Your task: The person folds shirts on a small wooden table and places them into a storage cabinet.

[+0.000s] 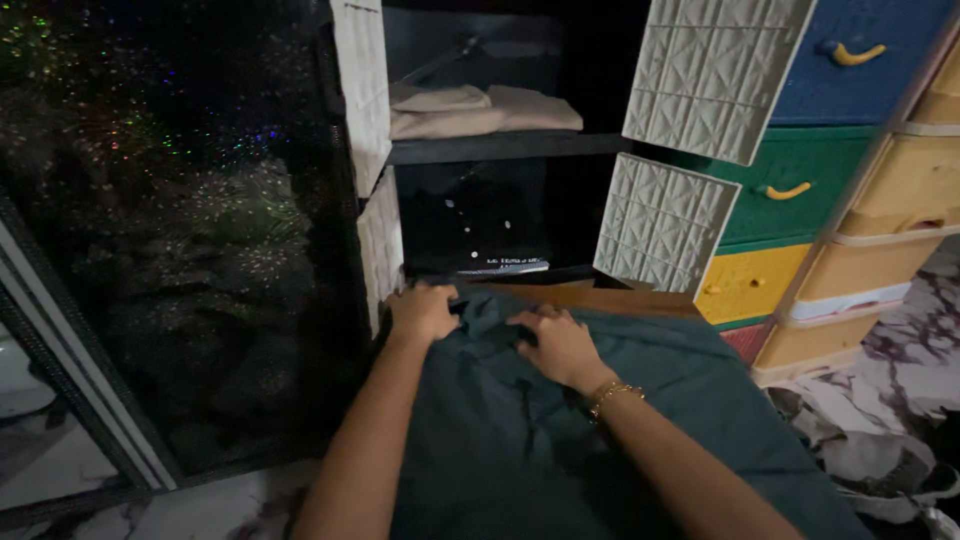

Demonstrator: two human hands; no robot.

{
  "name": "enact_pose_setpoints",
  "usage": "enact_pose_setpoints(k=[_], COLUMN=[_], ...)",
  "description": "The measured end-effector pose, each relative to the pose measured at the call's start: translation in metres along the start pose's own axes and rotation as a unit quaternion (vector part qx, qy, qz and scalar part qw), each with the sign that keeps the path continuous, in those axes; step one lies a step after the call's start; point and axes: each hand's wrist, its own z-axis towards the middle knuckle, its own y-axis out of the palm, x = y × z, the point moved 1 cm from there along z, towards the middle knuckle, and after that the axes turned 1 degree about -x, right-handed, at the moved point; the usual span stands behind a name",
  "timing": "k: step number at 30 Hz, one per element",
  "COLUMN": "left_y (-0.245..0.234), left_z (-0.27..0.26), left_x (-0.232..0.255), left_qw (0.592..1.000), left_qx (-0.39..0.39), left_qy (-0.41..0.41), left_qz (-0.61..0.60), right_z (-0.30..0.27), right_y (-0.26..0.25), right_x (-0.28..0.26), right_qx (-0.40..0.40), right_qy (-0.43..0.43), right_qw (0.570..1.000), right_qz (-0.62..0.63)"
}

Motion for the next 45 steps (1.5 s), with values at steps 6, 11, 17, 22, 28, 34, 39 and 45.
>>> enact_pose_setpoints(k=[6, 11, 17, 22, 28, 34, 39, 45], left_y=[0.012, 0.029, 0.024, -0.013, -0.067, -0.071, -0.025, 0.011], left_z=[0.006, 0.039, 0.064, 0.025, -0.064, -0.108, -0.051, -0.009], left_x=[-0.01, -0.001, -0.006, -0.003, -0.015, -0.023, -0.02, -0.016], left_qw=[0.988, 0.98, 0.652, 0.826, 0.92, 0.962, 0.993, 0.961], left_qx=[0.148, 0.145, -0.045, 0.057, -0.06, -0.158, -0.015, 0.136], left_qy=[0.043, 0.002, -0.181, -0.093, -0.031, -0.117, -0.081, -0.2], left_qz=[-0.011, -0.135, -0.735, -0.553, -0.386, -0.19, -0.084, -0.135], right_z=[0.02, 0.056, 0.047, 0.015, -0.021, -0.059, -0.068, -0.072], right_y=[0.037, 0.062, 0.03, -0.004, -0.044, -0.035, -0.032, -0.044], right_x=[0.037, 0.069, 0.047, 0.035, 0.063, 0.106, 0.117, 0.126], right_qx=[0.101, 0.08, 0.027, 0.017, -0.019, 0.058, 0.007, -0.013], right_qy=[0.02, -0.033, 0.057, -0.04, -0.098, -0.054, 0.028, 0.073], right_qw=[0.99, 0.788, 0.783, 0.829, 0.921, 0.995, 0.999, 0.993], right_qz=[0.099, 0.609, 0.619, 0.557, 0.377, 0.057, -0.028, -0.091])
